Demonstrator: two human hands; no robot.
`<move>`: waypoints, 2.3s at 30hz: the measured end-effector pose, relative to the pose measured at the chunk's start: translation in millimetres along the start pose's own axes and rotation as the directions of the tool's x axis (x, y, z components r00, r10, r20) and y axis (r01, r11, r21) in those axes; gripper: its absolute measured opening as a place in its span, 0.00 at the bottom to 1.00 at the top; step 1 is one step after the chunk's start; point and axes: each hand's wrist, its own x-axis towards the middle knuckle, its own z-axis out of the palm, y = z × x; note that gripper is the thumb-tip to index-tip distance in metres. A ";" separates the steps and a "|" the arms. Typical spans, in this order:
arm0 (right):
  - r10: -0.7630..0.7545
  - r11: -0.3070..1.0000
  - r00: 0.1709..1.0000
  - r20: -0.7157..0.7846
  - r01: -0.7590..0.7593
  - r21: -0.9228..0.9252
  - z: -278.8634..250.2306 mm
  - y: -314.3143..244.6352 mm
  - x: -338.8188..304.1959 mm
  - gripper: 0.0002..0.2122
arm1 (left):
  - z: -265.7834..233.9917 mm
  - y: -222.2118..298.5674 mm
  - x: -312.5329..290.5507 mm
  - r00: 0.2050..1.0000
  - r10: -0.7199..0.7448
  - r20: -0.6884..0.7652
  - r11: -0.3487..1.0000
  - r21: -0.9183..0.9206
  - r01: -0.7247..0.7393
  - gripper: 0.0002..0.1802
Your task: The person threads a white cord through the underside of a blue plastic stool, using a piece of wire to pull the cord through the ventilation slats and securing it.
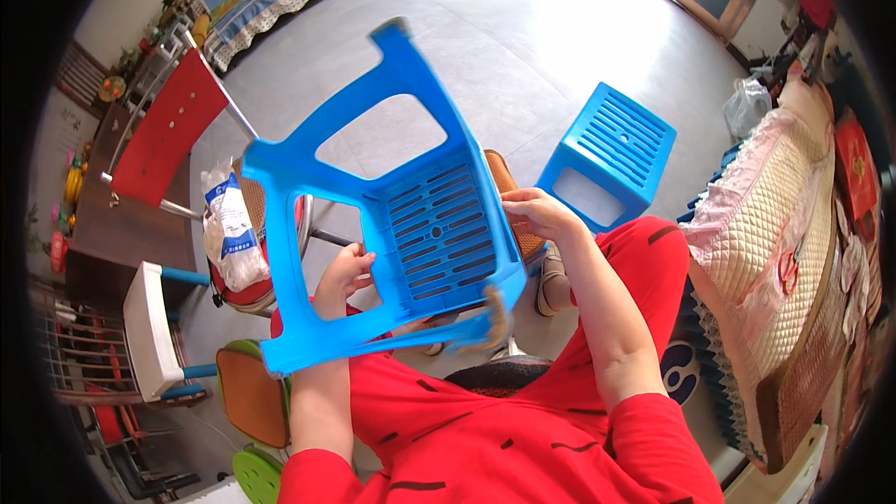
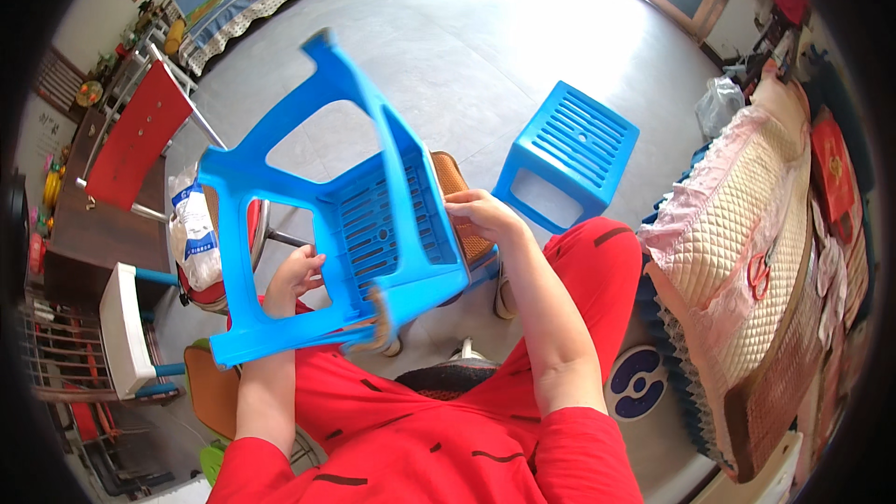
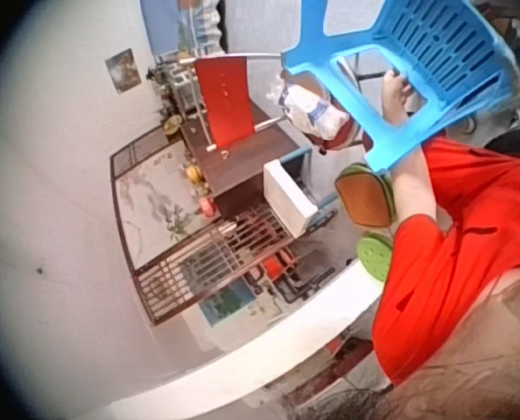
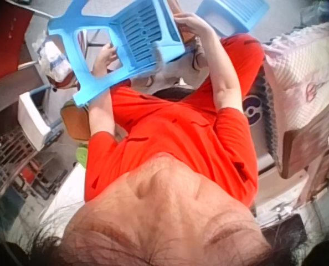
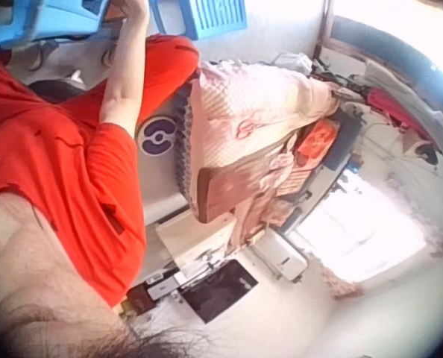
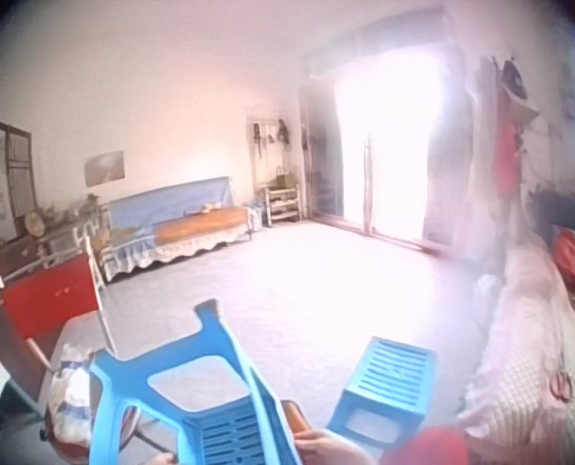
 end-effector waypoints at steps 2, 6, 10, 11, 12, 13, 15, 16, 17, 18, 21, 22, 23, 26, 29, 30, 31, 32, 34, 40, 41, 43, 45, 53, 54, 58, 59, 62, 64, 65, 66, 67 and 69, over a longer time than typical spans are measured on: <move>-0.018 0.999 0.999 -0.030 0.017 -0.042 1.3 -4.3 0.8 0.17 | 3.2 -0.3 -1.3 1.000 0.018 0.000 1.000 -0.023 -0.018 0.13; -0.147 0.981 0.980 -0.130 0.128 -0.149 12.1 -3.0 1.2 0.17 | -10.8 -13.4 6.7 0.999 0.016 -0.041 0.999 -0.039 -0.017 0.10; -0.252 0.942 0.931 -0.265 0.174 -0.286 14.2 -0.8 0.8 0.15 | -12.5 -15.5 8.6 0.998 0.061 -0.007 0.998 -0.022 -0.061 0.09; -0.266 0.928 0.925 -0.272 0.170 -0.331 16.5 -1.5 2.6 0.14 | -14.7 -16.5 7.6 0.997 0.071 -0.036 0.997 0.001 -0.071 0.09; -0.302 0.895 0.904 -0.302 0.159 -0.418 17.1 2.2 6.1 0.15 | -8.5 -14.4 2.7 0.995 0.074 -0.063 0.997 0.018 -0.073 0.09; -0.259 0.899 0.904 -0.340 0.097 -0.427 10.9 4.4 9.4 0.16 | 0.4 -9.4 1.5 0.992 0.089 -0.085 0.996 0.031 -0.087 0.08; -0.176 0.897 0.901 -0.398 -0.019 -0.441 9.5 3.2 14.5 0.19 | 8.5 -5.8 -0.9 0.990 0.101 -0.099 0.995 0.032 -0.099 0.10; -0.123 0.921 0.914 -0.387 -0.039 -0.387 10.4 0.0 10.8 0.20 | 9.8 -5.0 -4.6 0.988 0.111 -0.110 0.994 0.028 -0.108 0.11; 0.013 0.970 0.915 -0.404 -0.110 -0.216 12.7 -2.7 8.0 0.19 | 11.3 -4.1 -7.9 0.985 0.119 -0.121 0.993 0.024 -0.117 0.12; 0.040 0.998 0.941 -0.335 -0.057 -0.041 18.5 -8.5 -3.1 0.18 | 14.0 -3.7 -8.9 0.984 0.121 -0.127 0.993 0.004 -0.122 0.13; 0.057 0.998 0.975 -0.215 -0.050 0.040 34.9 -26.8 -40.6 0.19 | 18.6 -0.3 -12.7 0.991 0.090 -0.094 0.992 -0.077 -0.098 0.16; 0.059 0.998 0.977 -0.204 -0.050 0.048 34.3 -24.3 -40.4 0.18 | 13.7 -4.2 -12.3 0.993 0.094 -0.077 0.991 -0.089 -0.101 0.20; 0.062 0.997 0.979 -0.193 -0.052 0.057 32.6 -19.7 -37.1 0.17 | 9.4 -5.1 -13.3 0.993 0.091 -0.074 0.991 -0.090 -0.098 0.21; 0.077 0.987 0.993 -0.084 -0.064 0.145 2.8 -1.4 -18.8 0.14 | 16.4 -2.7 -5.0 0.996 0.072 -0.053 0.993 -0.092 -0.077 0.23; 0.167 0.974 0.983 -0.073 -0.153 0.169 -6.2 0.3 -5.8 0.14 | 15.5 -5.1 -2.0 0.998 0.063 -0.017 0.989 -0.131 -0.065 0.23; 0.190 0.980 0.966 -0.176 -0.177 0.085 11.6 -8.9 -9.3 0.14 | 7.4 -12.2 -1.0 0.998 0.065 -0.018 0.987 -0.143 -0.067 0.22; 0.200 0.978 0.939 -0.281 -0.207 0.006 23.1 -14.9 -13.5 0.15 | 4.5 -14.4 -3.0 0.998 0.058 -0.035 0.988 -0.141 -0.062 0.22; 0.184 0.981 0.941 -0.285 -0.192 -0.002 28.6 -15.5 -17.1 0.15 | 2.3 -16.6 -4.7 0.997 0.051 -0.052 0.989 -0.138 -0.057 0.21; 0.120 0.990 0.943 -0.309 -0.137 -0.033 29.4 -16.1 -29.7 0.16 | 7.9 -12.6 -5.2 0.998 0.048 -0.051 0.990 -0.133 -0.054 0.21; 0.146 0.989 0.985 -0.096 -0.145 0.016 -5.9 -6.1 -6.3 0.17 | 13.3 -10.0 2.0 0.998 0.041 -0.047 0.990 -0.131 -0.047 0.18; 0.154 0.988 0.979 -0.132 -0.155 0.004 -8.8 -4.2 -6.2 0.18 | 12.4 -12.5 3.5 0.998 0.043 -0.039 0.989 -0.142 -0.048 0.17; 0.173 0.983 0.966 -0.192 -0.181 -0.020 10.2 -9.1 -12.0 0.20 | 7.6 -15.6 2.1 0.997 0.045 -0.055 0.987 -0.152 -0.053 0.17; 0.067 0.996 0.973 -0.223 -0.079 -0.047 40.4 -21.1 -40.3 0.21 | 4.3 -19.6 -1.5 0.995 0.041 -0.089 0.988 -0.148 -0.054 0.16; 0.119 0.965 0.949 -0.291 -0.180 -0.192 21.9 -22.1 -22.1 0.22 | 20.3 -5.0 -5.3 0.985 0.051 -0.167 0.995 -0.080 -0.065 0.11; 0.109 0.962 0.951 -0.290 -0.175 -0.210 23.7 -21.9 -21.8 0.21 | 22.2 -4.6 -6.7 0.982 0.049 -0.184 0.995 -0.071 -0.063 0.11; 0.074 0.950 0.952 -0.296 -0.157 -0.269 28.0 -18.9 -24.9 0.17 | 17.6 -8.8 -4.0 0.982 0.070 -0.177 0.996 -0.038 -0.078 0.10; 0.085 0.952 0.963 -0.255 -0.154 -0.265 26.1 -20.5 -24.6 0.17 | 15.8 -9.2 -2.8 0.983 0.076 -0.167 0.996 -0.038 -0.084 0.09; 0.118 0.919 0.961 -0.249 -0.200 -0.339 46.0 -41.8 -31.8 0.11 | 19.4 -7.1 -8.2 0.986 0.107 -0.131 0.990 -0.074 -0.117 0.09; 0.119 0.929 0.954 -0.274 -0.204 -0.310 50.3 -44.9 -32.9 0.12 | 21.6 -5.6 -11.0 0.983 0.122 -0.134 0.987 -0.088 -0.135 0.09; 0.119 0.946 0.950 -0.288 -0.197 -0.259 48.2 -41.6 -30.3 0.13 | 21.4 -8.8 -7.7 0.981 0.120 -0.151 0.987 -0.086 -0.134 0.09; 0.121 0.963 0.946 -0.302 -0.186 -0.196 46.0 -36.2 -25.3 0.14 | 19.6 -10.8 -5.0 0.978 0.121 -0.173 0.987 -0.084 -0.137 0.09; 0.119 0.977 0.940 -0.321 -0.168 -0.130 41.7 -30.4 -20.4 0.14 | 16.0 -13.5 -1.6 0.978 0.139 -0.156 0.985 -0.081 -0.153 0.08; 0.123 0.992 0.918 -0.377 -0.125 0.021 32.1 -14.4 -8.5 0.16 | 9.0 -19.7 3.8 0.978 0.173 -0.120 0.980 -0.082 -0.183 0.08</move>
